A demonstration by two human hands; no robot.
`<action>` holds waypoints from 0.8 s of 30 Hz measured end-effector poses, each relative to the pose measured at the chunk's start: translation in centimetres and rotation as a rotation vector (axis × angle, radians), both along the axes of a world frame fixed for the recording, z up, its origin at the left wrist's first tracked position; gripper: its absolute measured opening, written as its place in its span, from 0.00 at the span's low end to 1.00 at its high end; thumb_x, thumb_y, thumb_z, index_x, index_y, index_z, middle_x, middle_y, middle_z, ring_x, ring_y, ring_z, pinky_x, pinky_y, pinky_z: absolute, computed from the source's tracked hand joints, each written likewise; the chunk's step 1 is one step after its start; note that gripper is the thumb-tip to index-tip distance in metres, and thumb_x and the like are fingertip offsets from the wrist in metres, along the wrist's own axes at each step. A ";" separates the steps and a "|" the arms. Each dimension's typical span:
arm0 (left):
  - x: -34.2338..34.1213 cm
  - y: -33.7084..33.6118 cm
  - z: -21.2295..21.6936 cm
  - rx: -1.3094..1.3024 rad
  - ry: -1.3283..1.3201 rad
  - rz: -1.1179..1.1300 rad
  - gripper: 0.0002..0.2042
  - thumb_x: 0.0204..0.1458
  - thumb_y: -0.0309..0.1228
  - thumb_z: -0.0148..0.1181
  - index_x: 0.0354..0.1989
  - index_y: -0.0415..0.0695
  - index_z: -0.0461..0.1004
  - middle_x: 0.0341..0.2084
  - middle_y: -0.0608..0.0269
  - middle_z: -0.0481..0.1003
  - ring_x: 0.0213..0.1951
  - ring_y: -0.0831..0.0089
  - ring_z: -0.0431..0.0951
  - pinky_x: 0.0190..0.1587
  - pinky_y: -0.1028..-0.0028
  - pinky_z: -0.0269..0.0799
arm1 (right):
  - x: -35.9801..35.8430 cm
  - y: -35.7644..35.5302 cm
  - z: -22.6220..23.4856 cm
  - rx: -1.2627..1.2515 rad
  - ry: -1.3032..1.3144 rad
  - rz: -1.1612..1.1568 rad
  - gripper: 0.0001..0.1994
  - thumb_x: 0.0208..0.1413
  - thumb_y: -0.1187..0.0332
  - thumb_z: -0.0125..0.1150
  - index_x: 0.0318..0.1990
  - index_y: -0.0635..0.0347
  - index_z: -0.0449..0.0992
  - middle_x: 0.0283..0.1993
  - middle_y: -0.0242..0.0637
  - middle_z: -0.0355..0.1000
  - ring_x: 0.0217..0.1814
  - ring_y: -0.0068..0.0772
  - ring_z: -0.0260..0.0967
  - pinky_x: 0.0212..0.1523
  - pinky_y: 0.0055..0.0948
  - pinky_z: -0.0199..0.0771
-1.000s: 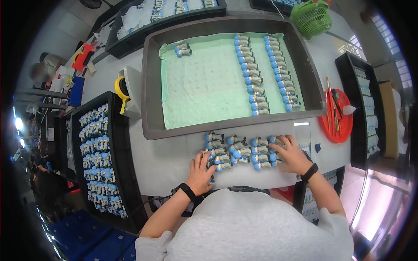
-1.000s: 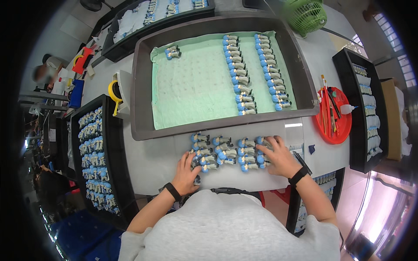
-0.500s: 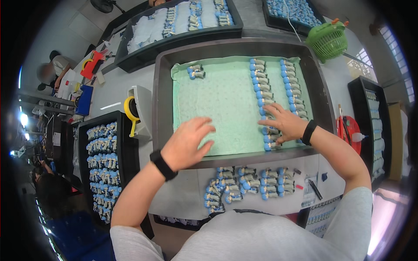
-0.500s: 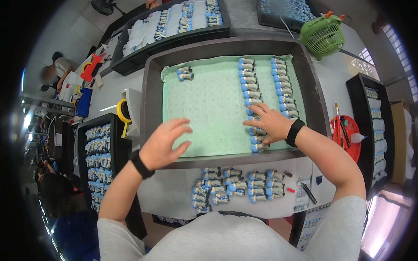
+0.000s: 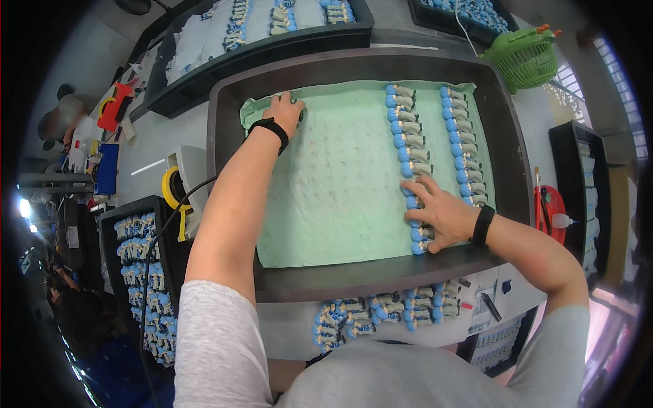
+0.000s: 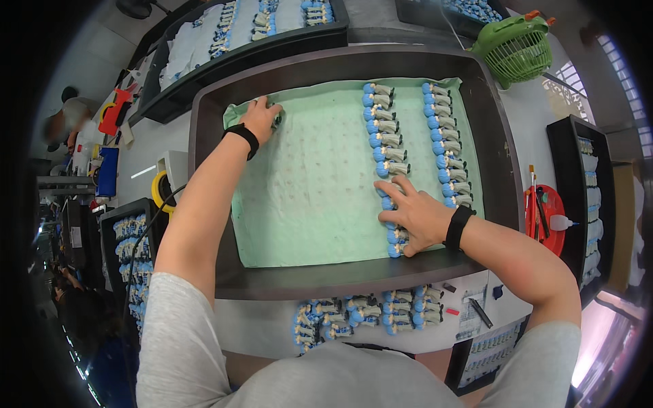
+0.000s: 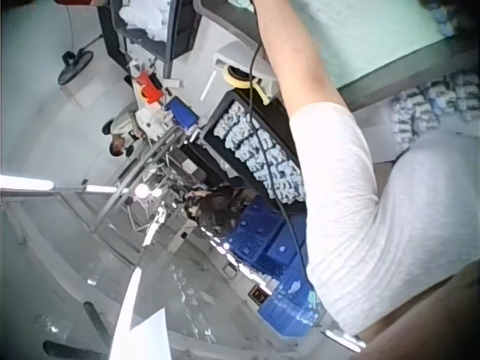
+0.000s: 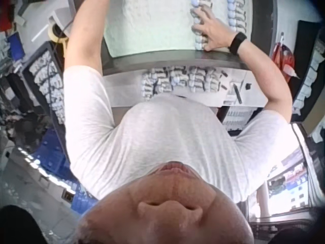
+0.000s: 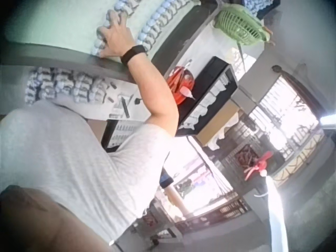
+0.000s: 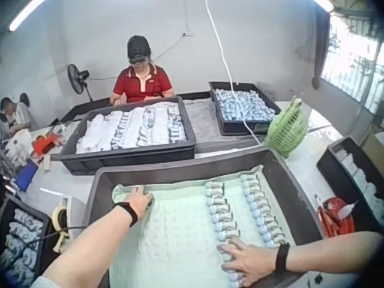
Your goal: Applying adhesive and painting small plastic action figure components before sorting them into trays.
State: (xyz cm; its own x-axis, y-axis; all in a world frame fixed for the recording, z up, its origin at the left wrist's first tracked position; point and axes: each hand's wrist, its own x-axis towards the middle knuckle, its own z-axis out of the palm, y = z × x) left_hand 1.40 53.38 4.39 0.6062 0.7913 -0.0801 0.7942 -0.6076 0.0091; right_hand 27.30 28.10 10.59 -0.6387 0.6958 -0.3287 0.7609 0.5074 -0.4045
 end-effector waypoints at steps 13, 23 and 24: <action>-1.3 -8.2 13.1 -0.050 -0.433 -0.147 0.16 0.33 0.23 0.57 0.36 0.44 0.72 0.35 0.56 0.69 0.37 0.57 0.71 0.39 0.66 0.68 | -0.4 -0.3 -1.6 -0.016 0.036 0.009 0.33 0.14 0.64 0.71 0.39 0.55 0.67 0.61 0.48 0.38 0.61 0.62 0.37 0.40 0.43 0.73; -3.2 -33.9 13.7 -0.413 -0.198 -0.432 0.19 0.29 0.25 0.61 0.36 0.47 0.70 0.35 0.60 0.68 0.42 0.59 0.66 0.37 0.69 0.68 | -0.4 -0.2 -1.2 -0.053 -0.010 0.052 0.34 0.13 0.68 0.71 0.39 0.53 0.65 0.61 0.45 0.39 0.61 0.57 0.38 0.47 0.43 0.69; -3.3 -35.5 12.3 -0.393 -0.137 -0.442 0.18 0.32 0.26 0.59 0.37 0.47 0.70 0.35 0.60 0.68 0.42 0.59 0.66 0.37 0.68 0.67 | -0.4 -0.6 -1.3 -0.039 -0.032 0.051 0.34 0.13 0.68 0.71 0.39 0.52 0.65 0.61 0.45 0.38 0.61 0.58 0.38 0.47 0.44 0.69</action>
